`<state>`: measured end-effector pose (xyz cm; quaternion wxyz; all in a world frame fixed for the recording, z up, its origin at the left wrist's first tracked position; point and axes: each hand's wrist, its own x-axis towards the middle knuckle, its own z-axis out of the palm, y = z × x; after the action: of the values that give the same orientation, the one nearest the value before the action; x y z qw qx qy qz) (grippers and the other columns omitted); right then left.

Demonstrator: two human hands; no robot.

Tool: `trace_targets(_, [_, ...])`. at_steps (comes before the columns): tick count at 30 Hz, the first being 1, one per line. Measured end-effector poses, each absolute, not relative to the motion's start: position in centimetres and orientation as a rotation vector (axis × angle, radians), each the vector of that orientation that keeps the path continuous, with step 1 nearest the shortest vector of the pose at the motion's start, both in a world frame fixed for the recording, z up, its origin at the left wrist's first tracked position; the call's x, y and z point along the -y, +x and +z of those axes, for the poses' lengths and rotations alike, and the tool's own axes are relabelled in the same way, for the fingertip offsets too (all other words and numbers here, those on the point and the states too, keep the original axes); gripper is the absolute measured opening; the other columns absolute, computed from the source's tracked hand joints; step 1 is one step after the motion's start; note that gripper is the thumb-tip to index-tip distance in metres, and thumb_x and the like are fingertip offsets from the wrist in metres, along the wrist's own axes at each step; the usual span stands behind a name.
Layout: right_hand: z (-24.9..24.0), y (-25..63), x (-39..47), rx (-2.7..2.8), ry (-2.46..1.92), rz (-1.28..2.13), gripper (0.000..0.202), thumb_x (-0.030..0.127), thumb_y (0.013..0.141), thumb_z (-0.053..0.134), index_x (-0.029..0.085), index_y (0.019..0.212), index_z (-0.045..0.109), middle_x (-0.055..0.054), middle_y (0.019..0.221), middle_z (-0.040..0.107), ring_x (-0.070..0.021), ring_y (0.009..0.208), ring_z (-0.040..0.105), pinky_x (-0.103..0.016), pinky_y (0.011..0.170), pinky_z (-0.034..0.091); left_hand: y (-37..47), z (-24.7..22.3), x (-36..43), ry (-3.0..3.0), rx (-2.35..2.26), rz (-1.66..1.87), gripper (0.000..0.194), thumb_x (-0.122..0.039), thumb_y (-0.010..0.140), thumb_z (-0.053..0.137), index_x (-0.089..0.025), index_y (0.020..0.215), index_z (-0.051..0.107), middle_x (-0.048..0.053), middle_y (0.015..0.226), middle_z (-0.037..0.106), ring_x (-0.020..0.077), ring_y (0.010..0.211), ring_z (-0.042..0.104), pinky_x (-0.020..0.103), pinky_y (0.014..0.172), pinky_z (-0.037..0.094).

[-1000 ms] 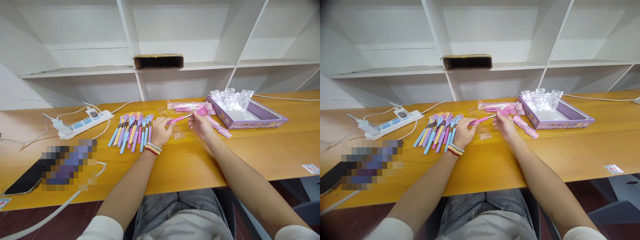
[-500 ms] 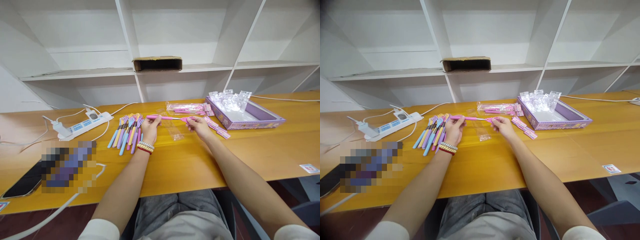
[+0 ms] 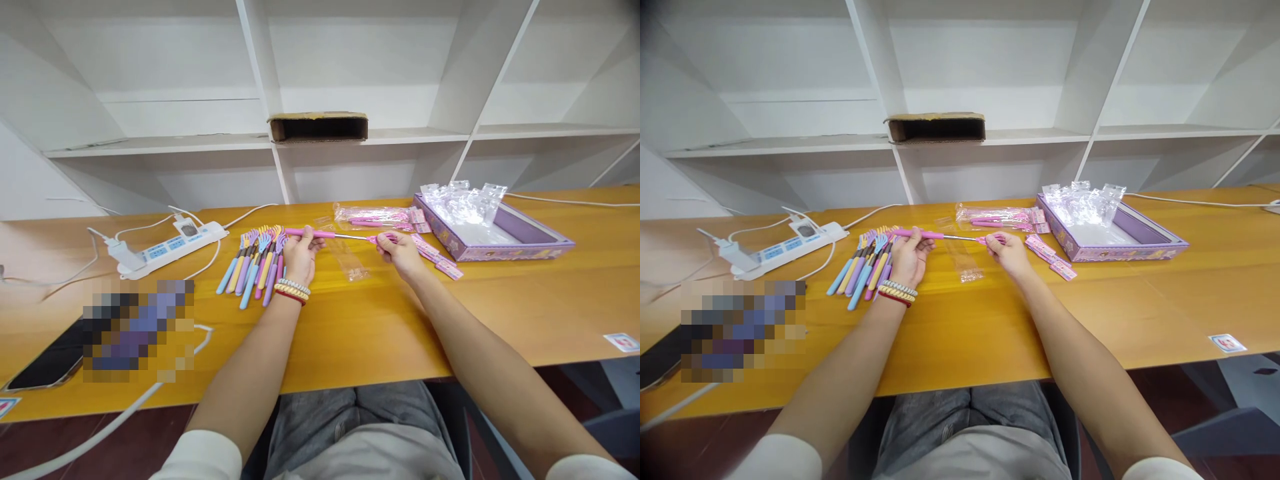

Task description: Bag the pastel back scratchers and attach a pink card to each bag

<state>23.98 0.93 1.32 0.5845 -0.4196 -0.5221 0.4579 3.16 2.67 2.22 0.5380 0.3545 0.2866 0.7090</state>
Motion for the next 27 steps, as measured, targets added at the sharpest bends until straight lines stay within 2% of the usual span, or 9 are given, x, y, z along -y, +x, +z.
trace_targets(4, [1.7,26.8,-1.8,1.106,-0.967,1.02,0.04,0.05,0.059,0.073,0.018,0.062,0.05,0.004,0.05,0.044,-0.0049,0.041,0.032,-0.019,0.037,0.02,0.6,3.1,-3.7,0.716,-0.739,1.854,0.027,-0.037,0.074,0.066,-0.015,0.071,0.052,-0.002,0.057,0.057,0.0079,0.051,0.056,0.021,0.056,0.046])
trace_targets(10, [2.1,31.8,-2.5,0.847,-0.905,0.861,0.046,0.042,0.056,0.075,0.02,0.055,0.035,0.009,0.044,0.028,-0.0034,0.039,0.02,-0.018,0.034,0.016,-4.4,4.3,-4.9,0.401,-0.856,2.102,0.026,-0.035,0.083,0.056,-0.017,0.068,0.044,-0.006,0.049,0.047,0.0058,0.044,0.048,0.019,0.051,0.042])
trace_targets(15, [2.0,33.7,-2.8,0.668,-0.902,0.752,0.035,0.034,0.067,0.069,0.02,0.058,0.037,0.009,0.044,0.027,-0.0036,0.037,0.018,-0.02,0.034,0.013,-6.8,4.4,-5.3,0.351,-0.91,2.164,0.026,-0.032,0.083,0.055,-0.019,0.067,0.038,-0.008,0.051,0.039,0.0044,0.042,0.043,0.018,0.049,0.038])
trace_targets(20, [2.1,35.4,-2.7,0.301,-0.968,0.546,0.033,0.021,0.081,0.055,0.023,0.061,0.029,0.01,0.044,0.021,-0.0051,0.037,0.016,-0.023,0.036,0.015,-9.6,3.9,-5.5,0.246,-1.029,2.209,0.033,-0.034,0.087,0.048,-0.019,0.063,0.031,-0.007,0.051,0.03,0.0051,0.042,0.035,0.018,0.046,0.034])
trace_targets(25, [2.0,36.4,-2.6,0.319,-1.102,0.412,0.029,0.028,0.086,0.045,0.024,0.062,0.03,0.01,0.044,0.023,-0.0067,0.038,0.02,-0.024,0.038,0.023,-11.0,3.8,-5.3,0.33,-1.097,2.244,0.038,-0.035,0.087,0.05,-0.018,0.062,0.028,-0.006,0.054,0.021,0.005,0.046,0.028,0.016,0.048,0.033])
trace_targets(27, [1.9,36.5,-2.7,0.367,-1.162,0.331,0.024,0.029,0.085,0.044,0.024,0.065,0.032,0.009,0.046,0.029,-0.0067,0.038,0.023,-0.024,0.039,0.025,-10.8,3.9,-5.1,0.481,-1.086,2.173,0.035,-0.034,0.09,0.046,-0.018,0.064,0.029,-0.006,0.055,0.021,0.005,0.046,0.026,0.016,0.048,0.032])
